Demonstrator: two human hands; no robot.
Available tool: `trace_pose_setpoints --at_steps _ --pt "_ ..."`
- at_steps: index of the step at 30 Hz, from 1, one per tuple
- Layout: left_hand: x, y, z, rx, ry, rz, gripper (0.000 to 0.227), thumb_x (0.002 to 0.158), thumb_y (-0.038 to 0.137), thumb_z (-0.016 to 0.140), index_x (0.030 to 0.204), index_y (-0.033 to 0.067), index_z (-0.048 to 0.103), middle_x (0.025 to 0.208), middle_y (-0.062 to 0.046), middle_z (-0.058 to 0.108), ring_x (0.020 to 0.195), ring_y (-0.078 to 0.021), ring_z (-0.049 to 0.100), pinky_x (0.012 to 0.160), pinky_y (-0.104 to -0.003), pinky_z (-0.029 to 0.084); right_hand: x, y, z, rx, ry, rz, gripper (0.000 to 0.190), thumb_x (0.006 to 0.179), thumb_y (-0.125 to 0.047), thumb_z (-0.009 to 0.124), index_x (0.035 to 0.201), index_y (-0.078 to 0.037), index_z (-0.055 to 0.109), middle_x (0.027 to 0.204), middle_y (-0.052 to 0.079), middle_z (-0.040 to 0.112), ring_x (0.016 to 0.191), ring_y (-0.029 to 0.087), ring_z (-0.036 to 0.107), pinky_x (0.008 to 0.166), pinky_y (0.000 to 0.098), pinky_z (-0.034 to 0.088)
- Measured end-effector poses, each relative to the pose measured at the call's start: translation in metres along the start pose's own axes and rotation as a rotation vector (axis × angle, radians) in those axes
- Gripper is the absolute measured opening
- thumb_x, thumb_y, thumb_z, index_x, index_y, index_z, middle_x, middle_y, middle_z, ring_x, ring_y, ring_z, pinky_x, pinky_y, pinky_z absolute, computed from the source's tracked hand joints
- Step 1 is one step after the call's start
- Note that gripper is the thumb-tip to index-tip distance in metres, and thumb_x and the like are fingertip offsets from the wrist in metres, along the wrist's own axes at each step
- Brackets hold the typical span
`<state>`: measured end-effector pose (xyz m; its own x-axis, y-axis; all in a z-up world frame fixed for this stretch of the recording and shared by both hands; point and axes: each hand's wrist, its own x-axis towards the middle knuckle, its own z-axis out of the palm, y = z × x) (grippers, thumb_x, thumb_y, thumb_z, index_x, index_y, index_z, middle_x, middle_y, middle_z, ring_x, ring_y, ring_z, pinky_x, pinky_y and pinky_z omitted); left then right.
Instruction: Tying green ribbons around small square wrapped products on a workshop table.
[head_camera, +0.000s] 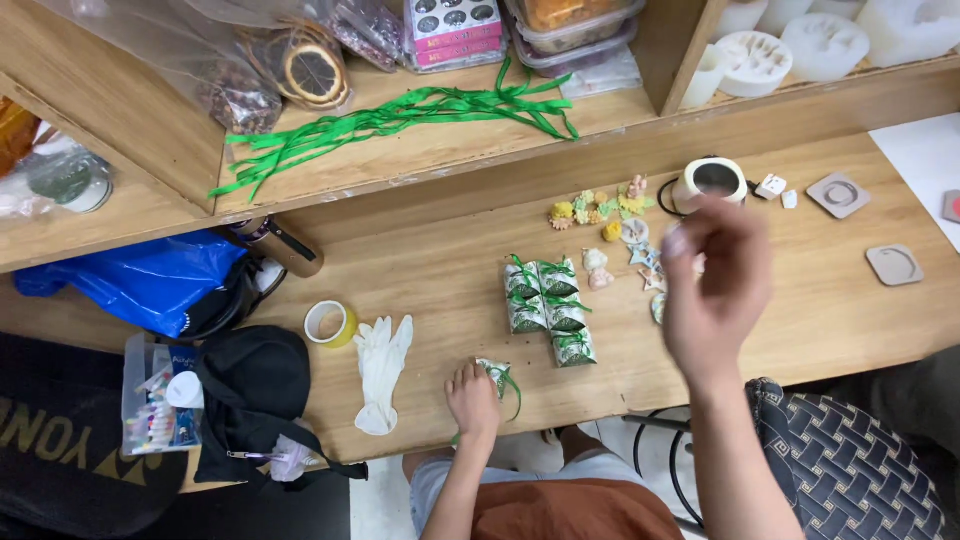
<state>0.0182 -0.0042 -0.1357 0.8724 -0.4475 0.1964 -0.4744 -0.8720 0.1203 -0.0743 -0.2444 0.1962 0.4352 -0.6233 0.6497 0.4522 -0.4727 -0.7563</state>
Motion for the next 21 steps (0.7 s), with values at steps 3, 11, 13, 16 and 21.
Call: trace_pose_setpoints --at_steps 3,11,13,16,21 --pt "0.006 0.003 -0.01 -0.038 -0.04 -0.039 0.026 0.084 0.024 0.074 0.103 0.0067 0.07 0.103 -0.01 0.069 0.104 -0.0276 0.063 0.086 -0.046 0.047 -0.048 0.0 0.033 -0.107 -0.332 -0.026 0.013 0.097 0.0 0.066 0.109 -0.004 0.062 0.101 0.008 0.071 0.077 0.01 0.061 0.067 0.0228 0.048" --pt "-0.019 -0.02 -0.011 -0.351 -0.259 -0.223 0.021 0.078 0.025 0.08 0.091 0.0132 0.068 0.096 -0.006 0.067 0.103 -0.0302 0.064 0.086 -0.05 0.047 -0.262 0.183 0.075 -0.212 -0.687 0.362 0.077 0.069 0.001 0.077 0.141 -0.003 0.048 0.133 0.027 0.056 0.111 0.048 0.059 0.084 0.0466 0.054" --pt "-0.01 -0.026 -0.002 -0.372 -0.235 -0.226 0.021 0.078 0.022 0.08 0.09 0.0118 0.067 0.096 -0.007 0.067 0.101 -0.0323 0.064 0.084 -0.051 0.048 -0.249 0.174 0.085 -0.216 -0.734 0.627 0.068 0.074 -0.004 0.075 0.137 -0.006 0.051 0.127 0.022 0.059 0.101 0.044 0.066 0.083 0.0456 0.056" --pt "-0.009 -0.028 -0.007 -0.453 -0.252 -0.214 0.02 0.078 0.019 0.08 0.089 0.0092 0.066 0.094 -0.01 0.068 0.096 -0.0359 0.066 0.08 -0.051 0.051 -0.272 0.208 0.084 -0.292 -0.746 0.729 0.054 0.078 -0.005 0.073 0.129 -0.007 0.055 0.119 0.022 0.06 0.096 0.043 0.068 0.081 0.0467 0.057" --pt "-0.018 -0.031 -0.004 -0.64 -0.281 -0.233 0.018 0.083 0.02 0.077 0.086 0.0051 0.066 0.09 -0.014 0.069 0.09 -0.0353 0.068 0.078 -0.048 0.054 -0.269 0.21 0.081 -0.236 -0.722 0.522 0.046 0.079 -0.002 0.069 0.123 -0.006 0.056 0.115 0.021 0.059 0.094 0.043 0.066 0.079 0.0478 0.057"
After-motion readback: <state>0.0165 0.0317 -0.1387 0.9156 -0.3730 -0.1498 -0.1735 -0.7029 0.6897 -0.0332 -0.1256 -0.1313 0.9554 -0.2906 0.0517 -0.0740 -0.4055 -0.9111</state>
